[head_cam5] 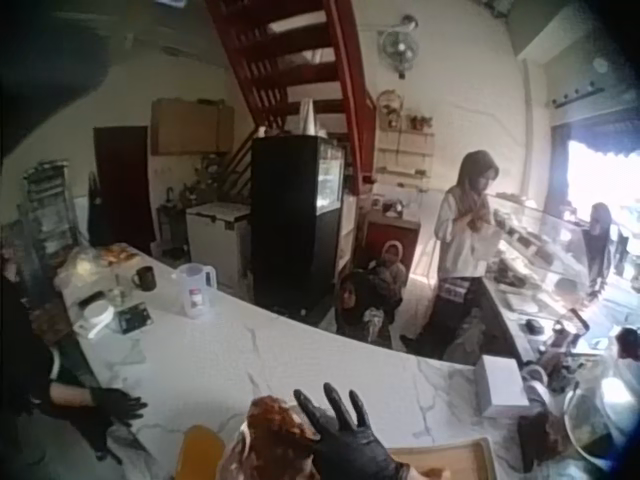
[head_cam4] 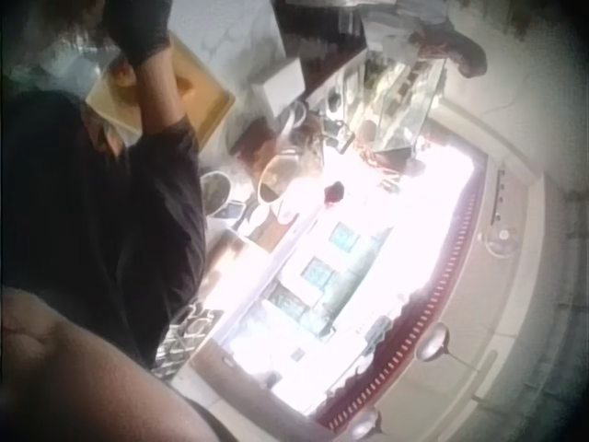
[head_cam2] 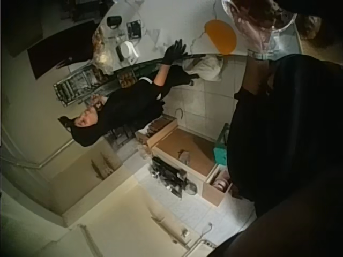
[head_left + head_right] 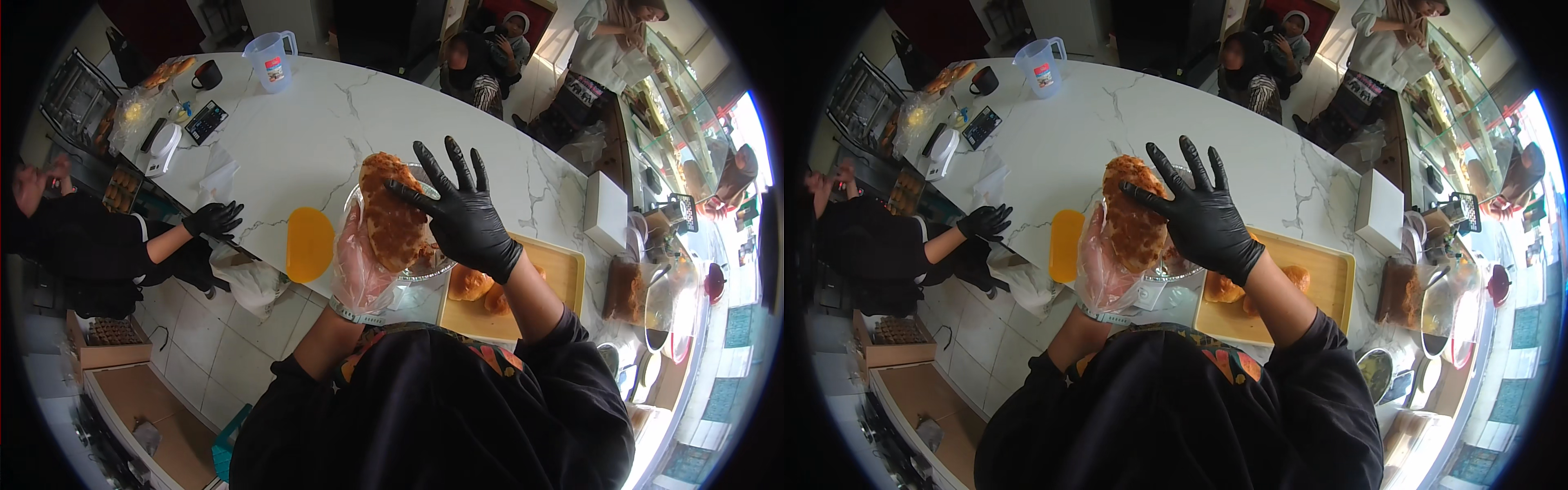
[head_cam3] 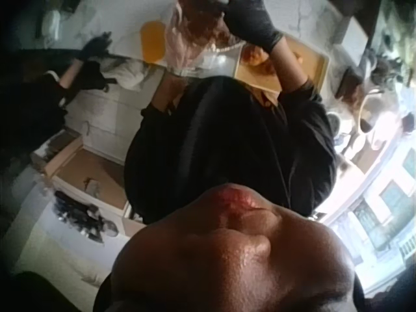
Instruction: The person spreads a creamy topping onto a bread roll using a spoon and then presses the roll into a bowl of shredded meat or floss to coat it.
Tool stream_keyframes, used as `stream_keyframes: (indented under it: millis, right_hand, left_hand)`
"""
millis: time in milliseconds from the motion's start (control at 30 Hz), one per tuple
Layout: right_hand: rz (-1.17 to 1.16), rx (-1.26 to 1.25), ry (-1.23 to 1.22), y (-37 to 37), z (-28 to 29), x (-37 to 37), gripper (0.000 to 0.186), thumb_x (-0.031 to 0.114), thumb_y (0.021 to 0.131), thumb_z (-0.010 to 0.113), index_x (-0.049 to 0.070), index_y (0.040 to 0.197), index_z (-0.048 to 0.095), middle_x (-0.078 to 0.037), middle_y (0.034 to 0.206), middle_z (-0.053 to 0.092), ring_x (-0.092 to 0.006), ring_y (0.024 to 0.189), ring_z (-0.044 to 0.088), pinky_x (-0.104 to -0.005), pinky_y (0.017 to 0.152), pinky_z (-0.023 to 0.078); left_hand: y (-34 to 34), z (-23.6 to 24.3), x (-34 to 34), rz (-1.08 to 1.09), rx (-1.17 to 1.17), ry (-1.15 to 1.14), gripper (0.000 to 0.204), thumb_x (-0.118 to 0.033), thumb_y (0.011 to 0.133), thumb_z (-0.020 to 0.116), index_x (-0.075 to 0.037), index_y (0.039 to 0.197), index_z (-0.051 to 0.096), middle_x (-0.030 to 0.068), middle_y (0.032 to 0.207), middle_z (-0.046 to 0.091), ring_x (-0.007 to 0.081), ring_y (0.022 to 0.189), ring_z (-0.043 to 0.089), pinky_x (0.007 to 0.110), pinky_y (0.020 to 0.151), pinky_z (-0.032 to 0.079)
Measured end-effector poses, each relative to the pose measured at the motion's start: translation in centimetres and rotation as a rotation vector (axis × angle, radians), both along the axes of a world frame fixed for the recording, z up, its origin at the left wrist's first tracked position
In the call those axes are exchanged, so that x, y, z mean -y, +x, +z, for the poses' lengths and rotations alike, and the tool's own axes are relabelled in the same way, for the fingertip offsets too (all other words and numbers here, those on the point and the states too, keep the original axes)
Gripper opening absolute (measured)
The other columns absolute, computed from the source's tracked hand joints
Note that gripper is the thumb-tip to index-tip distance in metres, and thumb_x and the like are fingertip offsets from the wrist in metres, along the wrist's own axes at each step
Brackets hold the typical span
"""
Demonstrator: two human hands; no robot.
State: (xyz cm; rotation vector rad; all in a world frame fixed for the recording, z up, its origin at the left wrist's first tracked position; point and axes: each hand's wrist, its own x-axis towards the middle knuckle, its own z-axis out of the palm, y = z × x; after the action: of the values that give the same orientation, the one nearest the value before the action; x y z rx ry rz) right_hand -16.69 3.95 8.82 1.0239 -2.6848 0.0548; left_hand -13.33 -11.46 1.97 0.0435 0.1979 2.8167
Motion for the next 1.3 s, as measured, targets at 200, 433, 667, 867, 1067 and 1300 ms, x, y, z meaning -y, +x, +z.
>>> stream_keyframes:
  millis: [200, 433, 667, 867, 1067, 1300]
  right_hand:
    - [-0.041, 0.025, -0.109, -1.1, 0.4, -0.9, 0.072, 0.001, 0.071, 0.051, 0.036, 0.134, 0.044, -0.01, 0.151, 0.015, -0.041, 0.138, 0.011, -0.0577, 0.109, 0.007]
    - [-0.044, 0.107, -0.2, -1.9, 0.4, -2.1, 0.065, -0.001, 0.071, 0.051, 0.032, 0.127, 0.052, -0.011, 0.151, 0.016, -0.0401, 0.138, 0.009, -0.0572, 0.109, 0.004]
    - [-0.041, 0.048, -0.184, -1.8, 0.4, -1.6, 0.065, -0.001, 0.07, 0.051, 0.033, 0.125, 0.055, -0.011, 0.15, 0.017, -0.0409, 0.138, 0.01, -0.0572, 0.108, 0.006]
    - [-0.05, 0.035, -0.056, -0.8, 0.0, -1.4, 0.074, -0.002, 0.069, 0.051, 0.039, 0.13, 0.048, -0.01, 0.151, 0.016, -0.0412, 0.138, 0.01, -0.0582, 0.108, 0.006]
    - [0.001, -0.012, -0.083, -1.3, 0.8, -1.2, 0.071, 0.0, 0.071, 0.054, 0.04, 0.129, 0.049, -0.011, 0.151, 0.014, -0.0414, 0.138, 0.008, -0.0577, 0.109, 0.004]
    - [0.018, -0.033, -0.033, -1.1, 1.3, -0.5, 0.071, 0.0, 0.074, 0.052, 0.045, 0.128, 0.046, -0.009, 0.152, 0.014, -0.0387, 0.139, 0.009, -0.0563, 0.11, 0.006]
  left_hand:
    - [0.2, -0.3, 0.1, -0.046, -0.013, -0.009, 0.054, -0.043, 0.098, 0.023, -0.007, 0.138, 0.03, 0.0156, 0.133, 0.044, 0.0304, 0.12, 0.048, 0.047, 0.1, 0.041]
    - [0.5, 1.1, -0.3, -0.065, 0.041, -0.033, 0.053, -0.042, 0.097, 0.028, -0.007, 0.136, 0.034, 0.0148, 0.131, 0.046, 0.0289, 0.118, 0.05, 0.047, 0.098, 0.042]
    - [0.5, 0.3, -0.2, -0.116, 0.015, 0.04, 0.056, -0.045, 0.097, 0.024, -0.008, 0.139, 0.03, 0.0144, 0.135, 0.043, 0.0303, 0.121, 0.046, 0.048, 0.1, 0.04]
    - [0.4, 0.9, -0.2, -0.095, 0.061, -0.019, 0.056, -0.044, 0.097, 0.023, -0.008, 0.139, 0.03, 0.0153, 0.135, 0.042, 0.0311, 0.122, 0.046, 0.049, 0.1, 0.04]
    - [0.5, 0.9, -0.2, -0.118, 0.032, -0.022, 0.055, -0.044, 0.098, 0.023, -0.008, 0.139, 0.029, 0.0159, 0.135, 0.042, 0.0307, 0.122, 0.046, 0.048, 0.101, 0.04]
    - [0.7, 1.0, -0.3, -0.085, -0.038, -0.088, 0.054, -0.043, 0.098, 0.022, -0.008, 0.139, 0.029, 0.0153, 0.134, 0.044, 0.0293, 0.12, 0.048, 0.046, 0.1, 0.041]
